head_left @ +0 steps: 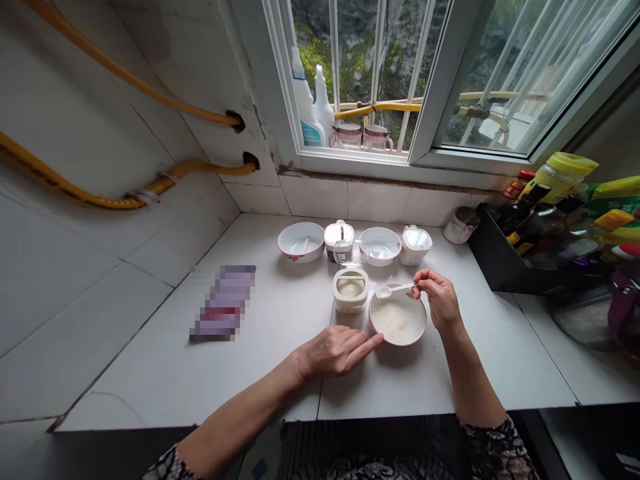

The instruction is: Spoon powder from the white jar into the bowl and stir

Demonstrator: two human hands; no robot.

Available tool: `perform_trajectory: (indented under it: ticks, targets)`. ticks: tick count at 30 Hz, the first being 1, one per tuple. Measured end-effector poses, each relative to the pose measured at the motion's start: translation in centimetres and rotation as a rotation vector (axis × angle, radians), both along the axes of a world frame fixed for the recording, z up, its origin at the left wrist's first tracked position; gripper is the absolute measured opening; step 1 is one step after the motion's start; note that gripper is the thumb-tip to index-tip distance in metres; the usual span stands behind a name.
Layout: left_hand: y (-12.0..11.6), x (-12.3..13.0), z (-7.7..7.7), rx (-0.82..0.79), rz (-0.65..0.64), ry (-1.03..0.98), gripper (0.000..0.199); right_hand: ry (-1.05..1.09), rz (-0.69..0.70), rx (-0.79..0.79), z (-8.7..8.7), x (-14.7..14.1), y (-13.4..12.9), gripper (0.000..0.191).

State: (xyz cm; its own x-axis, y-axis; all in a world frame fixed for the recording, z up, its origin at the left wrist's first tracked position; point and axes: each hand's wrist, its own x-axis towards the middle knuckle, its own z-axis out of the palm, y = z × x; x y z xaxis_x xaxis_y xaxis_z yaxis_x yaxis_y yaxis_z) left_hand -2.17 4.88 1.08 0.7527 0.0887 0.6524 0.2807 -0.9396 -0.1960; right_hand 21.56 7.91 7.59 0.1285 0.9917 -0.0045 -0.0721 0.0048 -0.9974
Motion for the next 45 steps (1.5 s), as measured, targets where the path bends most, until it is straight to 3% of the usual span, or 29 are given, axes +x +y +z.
perform_trajectory:
  ticks: [4, 9, 12, 15, 21, 25, 28, 32, 35, 40, 45]
  targets:
    - [0.1, 0.0, 0.0, -0.005, -0.008, -0.006, 0.039, -0.096, -0.02, 0.21, 0.2, -2.0, -0.8, 0.007]
    - [0.1, 0.1, 0.2, -0.006, -0.022, -0.033, 0.038, -0.661, 0.056, 0.71, 0.3, -3.7, -1.8, 0.012]
    - [0.1, 0.1, 0.3, -0.014, -0.026, -0.025, 0.038, -0.804, 0.124, 0.834, 0.3, -3.6, -1.8, 0.016]
    - [0.0, 0.1, 0.3, -0.014, -0.019, -0.024, 0.037, -0.718, 0.068, 0.744, 0.3, -3.5, -1.9, 0.013]
    - [0.0, 0.0, 0.2, -0.012, -0.011, -0.016, 0.035, -0.152, 0.006, 0.193, 0.2, -3.4, -1.4, 0.011]
    - [0.0, 0.1, 0.3, -0.017, -0.015, -0.015, 0.034, -0.01, -0.018, 0.093, 0.2, -2.3, -0.8, 0.011]
    - [0.0, 0.1, 0.4, -0.011, -0.013, -0.031, 0.035, -0.131, -0.079, 0.11, 0.3, -1.0, -0.6, 0.007]
    - [0.0, 0.1, 0.5, -0.008, -0.022, -0.042, 0.036, -0.584, -0.179, 0.256, 0.1, 0.5, -0.7, 0.011]
    - [0.0, 0.1, 0.5, -0.015, -0.028, -0.04, 0.036, -0.808, -0.157, 0.362, -0.2, 0.6, -0.7, 0.015]
    - [0.0, 0.0, 0.3, -0.012, -0.013, -0.008, 0.038, -0.772, -0.012, 0.329, -0.6, -0.1, -0.9, 0.017]
    - [0.0, -0.1, 0.1, -0.021, -0.009, 0.003, 0.043, -0.749, -0.077, 0.314, -0.6, 0.1, -1.0, 0.016]
